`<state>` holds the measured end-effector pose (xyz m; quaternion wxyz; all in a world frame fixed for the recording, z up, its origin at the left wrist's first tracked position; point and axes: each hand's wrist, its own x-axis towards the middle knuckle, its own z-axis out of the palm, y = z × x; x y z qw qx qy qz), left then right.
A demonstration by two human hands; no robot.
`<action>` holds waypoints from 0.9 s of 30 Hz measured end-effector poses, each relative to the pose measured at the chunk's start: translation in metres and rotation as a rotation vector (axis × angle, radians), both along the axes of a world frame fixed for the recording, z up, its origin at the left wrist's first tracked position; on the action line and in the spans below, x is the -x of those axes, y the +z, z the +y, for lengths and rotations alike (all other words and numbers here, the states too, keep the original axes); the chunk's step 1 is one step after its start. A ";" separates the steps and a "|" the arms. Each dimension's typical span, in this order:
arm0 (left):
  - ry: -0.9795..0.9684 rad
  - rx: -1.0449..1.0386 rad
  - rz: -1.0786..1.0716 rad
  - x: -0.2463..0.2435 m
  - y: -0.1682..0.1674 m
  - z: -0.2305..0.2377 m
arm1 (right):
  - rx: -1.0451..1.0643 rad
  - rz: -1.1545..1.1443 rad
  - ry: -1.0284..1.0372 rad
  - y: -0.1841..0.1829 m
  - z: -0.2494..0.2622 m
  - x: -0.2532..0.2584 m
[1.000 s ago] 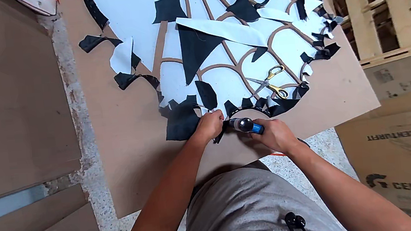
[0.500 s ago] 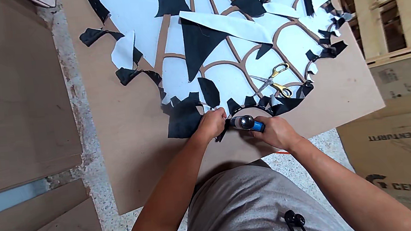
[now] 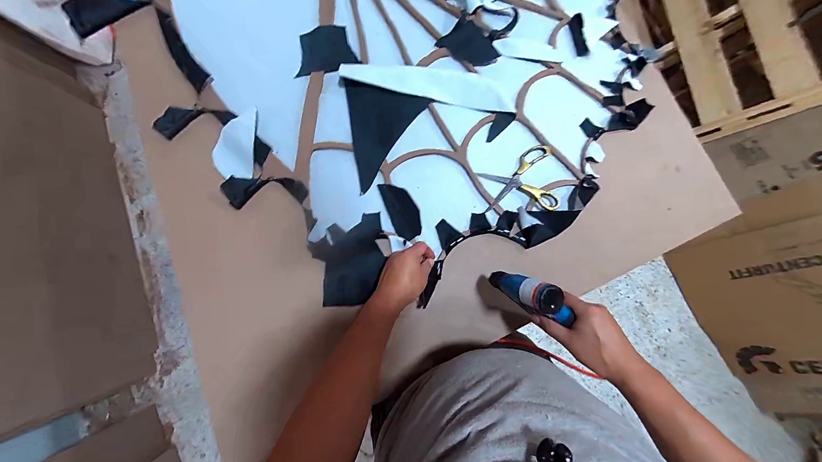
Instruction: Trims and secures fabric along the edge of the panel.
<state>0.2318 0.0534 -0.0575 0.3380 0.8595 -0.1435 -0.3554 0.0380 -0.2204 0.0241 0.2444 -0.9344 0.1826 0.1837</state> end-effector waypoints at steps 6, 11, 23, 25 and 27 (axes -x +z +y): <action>-0.091 -0.197 -0.463 0.024 -0.005 -0.022 | 0.064 0.000 -0.382 0.015 -0.062 0.029; -0.215 -0.244 -0.523 0.036 0.005 -0.085 | -0.103 -0.091 -0.684 0.012 -0.140 -0.002; -0.197 -0.351 -0.568 0.033 -0.015 -0.205 | -0.026 0.118 -0.568 -0.035 -0.376 -0.121; -0.187 -0.385 -0.603 0.033 -0.013 -0.206 | 0.119 0.178 -0.405 -0.031 -0.398 -0.132; -0.173 -0.416 -0.605 0.037 -0.012 -0.202 | 0.217 0.193 -0.301 -0.024 -0.406 -0.142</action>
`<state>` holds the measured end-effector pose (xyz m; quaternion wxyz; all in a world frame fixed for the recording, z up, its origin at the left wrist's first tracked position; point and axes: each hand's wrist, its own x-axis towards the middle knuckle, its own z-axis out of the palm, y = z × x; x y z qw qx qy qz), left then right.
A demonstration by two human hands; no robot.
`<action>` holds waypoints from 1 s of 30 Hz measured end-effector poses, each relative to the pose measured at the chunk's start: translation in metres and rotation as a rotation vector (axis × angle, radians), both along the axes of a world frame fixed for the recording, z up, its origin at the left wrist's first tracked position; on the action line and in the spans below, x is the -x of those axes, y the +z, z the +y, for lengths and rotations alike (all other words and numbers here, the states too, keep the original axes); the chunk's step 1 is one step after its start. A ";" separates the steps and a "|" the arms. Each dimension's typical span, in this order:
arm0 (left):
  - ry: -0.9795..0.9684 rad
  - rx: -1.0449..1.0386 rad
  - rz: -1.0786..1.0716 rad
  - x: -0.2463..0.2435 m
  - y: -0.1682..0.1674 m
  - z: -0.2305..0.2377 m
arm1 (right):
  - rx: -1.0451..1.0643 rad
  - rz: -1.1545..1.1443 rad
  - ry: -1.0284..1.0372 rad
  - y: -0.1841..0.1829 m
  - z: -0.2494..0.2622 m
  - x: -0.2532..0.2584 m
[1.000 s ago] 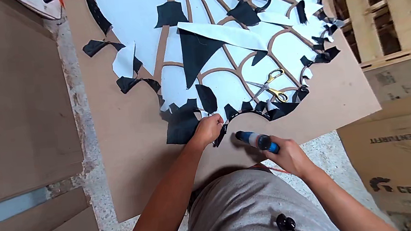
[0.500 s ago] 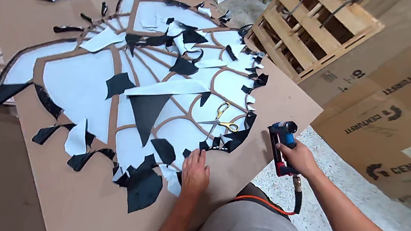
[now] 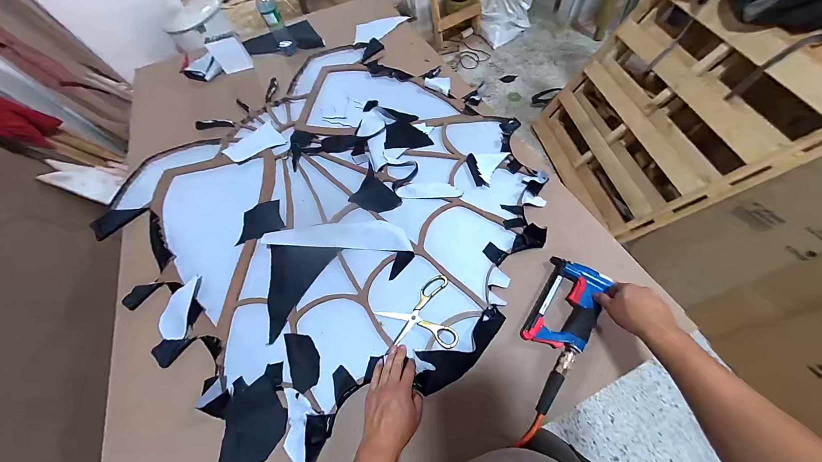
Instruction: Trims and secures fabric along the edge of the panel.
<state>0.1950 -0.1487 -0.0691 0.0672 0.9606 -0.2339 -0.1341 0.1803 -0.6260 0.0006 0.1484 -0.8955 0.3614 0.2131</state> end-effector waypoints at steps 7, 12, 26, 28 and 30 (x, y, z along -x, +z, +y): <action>0.123 -0.064 -0.036 0.025 -0.001 0.076 | -0.062 -0.336 0.547 -0.012 0.085 -0.012; 0.217 -0.195 0.077 0.030 0.016 0.142 | -0.240 -0.244 0.851 -0.044 0.199 -0.001; -0.012 0.155 -0.064 0.076 0.009 0.163 | -0.247 -0.415 1.075 -0.048 0.378 0.073; -0.067 0.200 -0.046 0.084 0.002 0.170 | -0.223 -0.383 1.144 -0.052 0.403 0.067; -0.087 0.227 -0.031 0.086 0.003 0.177 | -0.205 -0.351 1.170 -0.057 0.424 0.064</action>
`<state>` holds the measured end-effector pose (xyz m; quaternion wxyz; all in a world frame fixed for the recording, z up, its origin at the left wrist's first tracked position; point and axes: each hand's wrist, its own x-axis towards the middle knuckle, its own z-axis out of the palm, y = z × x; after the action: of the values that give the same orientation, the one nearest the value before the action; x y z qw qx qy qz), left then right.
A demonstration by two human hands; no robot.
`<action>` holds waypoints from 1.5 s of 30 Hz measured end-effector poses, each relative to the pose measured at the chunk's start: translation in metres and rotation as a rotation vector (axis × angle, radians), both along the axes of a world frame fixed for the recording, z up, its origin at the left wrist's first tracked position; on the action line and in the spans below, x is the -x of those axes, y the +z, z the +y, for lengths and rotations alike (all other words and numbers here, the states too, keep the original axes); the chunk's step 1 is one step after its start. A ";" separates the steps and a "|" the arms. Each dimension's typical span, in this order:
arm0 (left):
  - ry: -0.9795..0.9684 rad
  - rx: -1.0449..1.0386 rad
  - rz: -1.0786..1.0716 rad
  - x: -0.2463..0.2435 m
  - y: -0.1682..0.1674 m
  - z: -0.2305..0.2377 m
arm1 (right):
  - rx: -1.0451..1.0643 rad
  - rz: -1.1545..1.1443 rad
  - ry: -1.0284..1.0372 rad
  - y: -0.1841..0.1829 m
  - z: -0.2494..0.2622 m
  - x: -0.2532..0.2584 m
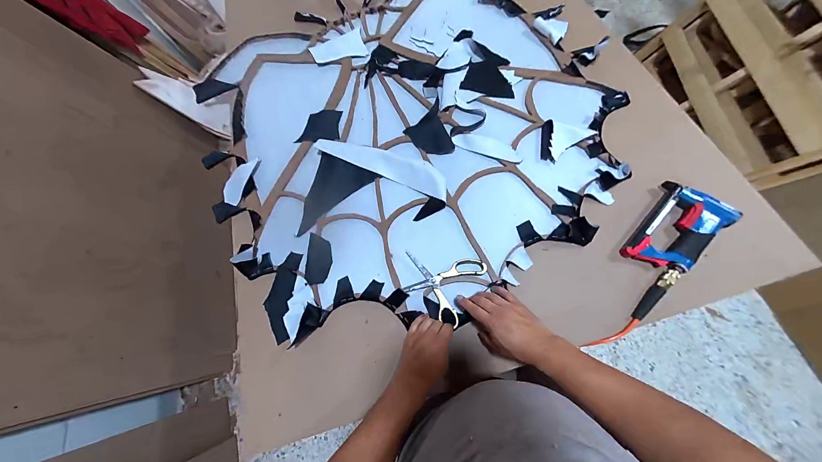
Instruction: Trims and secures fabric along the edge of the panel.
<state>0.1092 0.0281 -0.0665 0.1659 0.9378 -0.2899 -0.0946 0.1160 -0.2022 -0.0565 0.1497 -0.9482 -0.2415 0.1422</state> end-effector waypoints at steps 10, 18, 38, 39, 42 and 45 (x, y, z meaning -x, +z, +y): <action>0.349 -0.109 0.212 -0.076 0.037 -0.011 | -0.054 0.061 -0.033 -0.005 0.014 0.021; 0.013 -0.280 0.004 -0.119 0.011 0.001 | -0.355 0.328 -0.293 0.021 -0.046 0.065; -0.237 0.063 -0.060 -0.042 0.113 -0.085 | -0.458 0.762 -0.170 0.102 -0.128 -0.027; -0.241 0.066 -0.046 -0.040 0.112 -0.086 | -0.506 0.863 -0.152 0.101 -0.137 -0.028; -0.222 0.072 0.013 -0.035 0.110 -0.090 | -0.570 1.006 -0.125 0.092 -0.152 -0.025; -0.191 0.073 0.070 -0.032 0.102 -0.097 | -0.589 0.966 -0.157 0.085 -0.157 -0.019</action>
<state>0.1408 -0.0687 0.0357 0.2000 0.8954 -0.3751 -0.1323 0.1353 -0.3595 0.0280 0.5112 -0.7089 -0.1042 0.4746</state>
